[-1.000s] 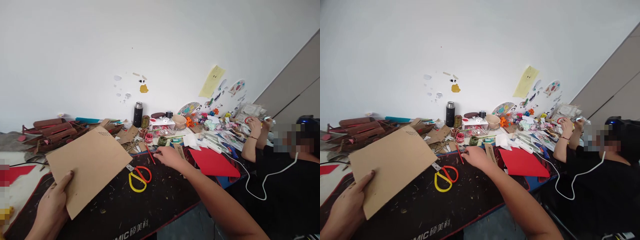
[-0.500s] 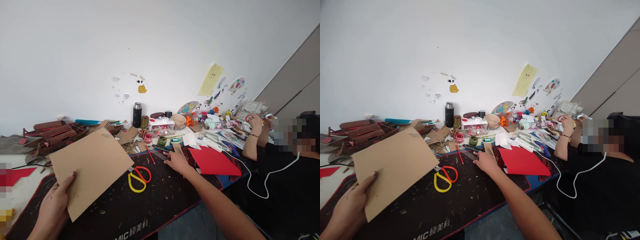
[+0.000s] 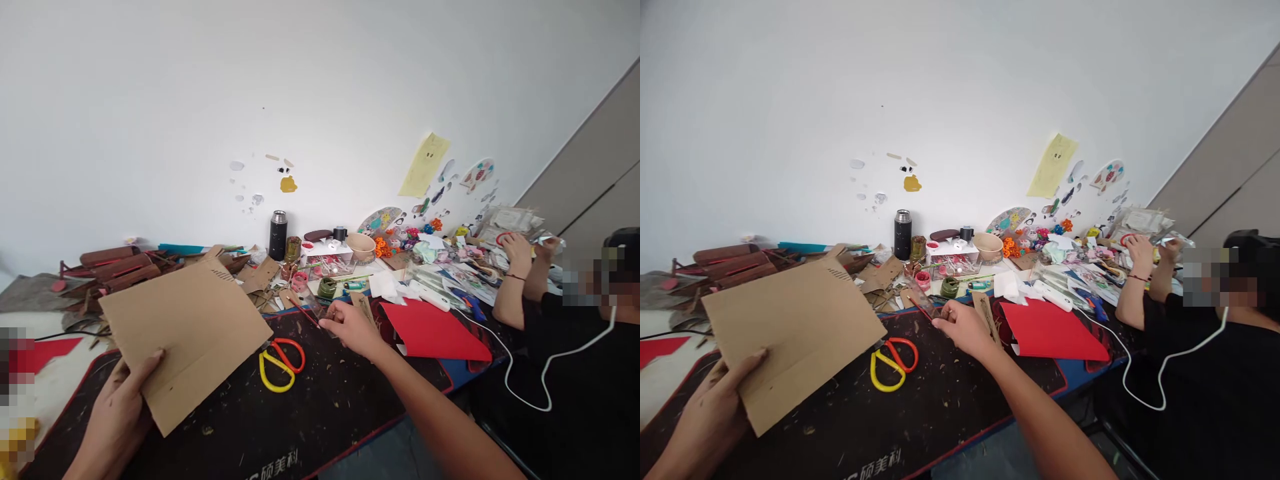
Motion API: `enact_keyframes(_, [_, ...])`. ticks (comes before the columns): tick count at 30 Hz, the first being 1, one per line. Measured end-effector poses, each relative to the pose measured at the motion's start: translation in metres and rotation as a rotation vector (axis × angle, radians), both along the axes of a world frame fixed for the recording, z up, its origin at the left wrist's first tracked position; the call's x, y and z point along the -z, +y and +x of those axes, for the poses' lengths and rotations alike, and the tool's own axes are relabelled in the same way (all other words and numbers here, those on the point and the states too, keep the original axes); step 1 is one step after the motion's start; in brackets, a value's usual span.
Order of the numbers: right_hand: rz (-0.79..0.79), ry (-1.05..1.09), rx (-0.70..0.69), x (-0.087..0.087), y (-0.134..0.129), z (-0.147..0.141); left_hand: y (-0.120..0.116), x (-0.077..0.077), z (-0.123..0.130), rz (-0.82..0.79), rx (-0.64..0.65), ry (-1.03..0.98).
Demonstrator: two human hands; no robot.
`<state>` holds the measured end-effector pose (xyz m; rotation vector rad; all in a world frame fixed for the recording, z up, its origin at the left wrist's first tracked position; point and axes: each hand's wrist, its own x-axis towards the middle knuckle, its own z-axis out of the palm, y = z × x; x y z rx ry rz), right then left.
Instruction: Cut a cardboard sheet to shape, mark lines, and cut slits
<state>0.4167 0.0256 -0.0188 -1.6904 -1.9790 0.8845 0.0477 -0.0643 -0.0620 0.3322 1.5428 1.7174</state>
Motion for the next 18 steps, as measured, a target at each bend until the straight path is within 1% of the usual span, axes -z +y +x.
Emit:
enact_keyframes(2, [-0.059,0.153,-0.085,-0.001,-0.004,-0.019,0.000,0.001,0.001,0.028,0.055,-0.071])
enact_keyframes(3, [-0.077,0.183,-0.136,0.000,-0.005,-0.030,0.001,0.001,0.003,0.032,0.092,-0.082])
enact_keyframes(5, [-0.090,0.196,-0.250,0.001,-0.006,-0.053,0.006,-0.003,0.008,0.025,0.159,-0.055])
enact_keyframes(6, [-0.071,0.187,-0.290,0.001,-0.006,-0.065,0.011,-0.006,0.011,0.022,0.229,-0.047])
enact_keyframes(8, [-0.019,0.170,-0.338,0.002,-0.004,-0.086,0.024,-0.014,0.017,0.061,0.329,0.008])
enact_keyframes(10, [0.018,0.134,-0.364,0.003,0.001,-0.102,0.040,-0.022,0.022,0.091,0.412,0.073])
enact_keyframes(13, [0.031,0.098,-0.365,0.005,0.013,-0.116,0.063,-0.029,0.027,0.148,0.451,0.112])
enact_keyframes(15, [0.014,0.116,-0.354,0.007,0.022,-0.119,0.073,-0.029,0.026,0.164,0.476,0.109])
enact_keyframes(18, [-0.027,0.171,-0.382,0.011,0.033,-0.122,0.078,-0.025,0.021,0.158,0.484,0.091])
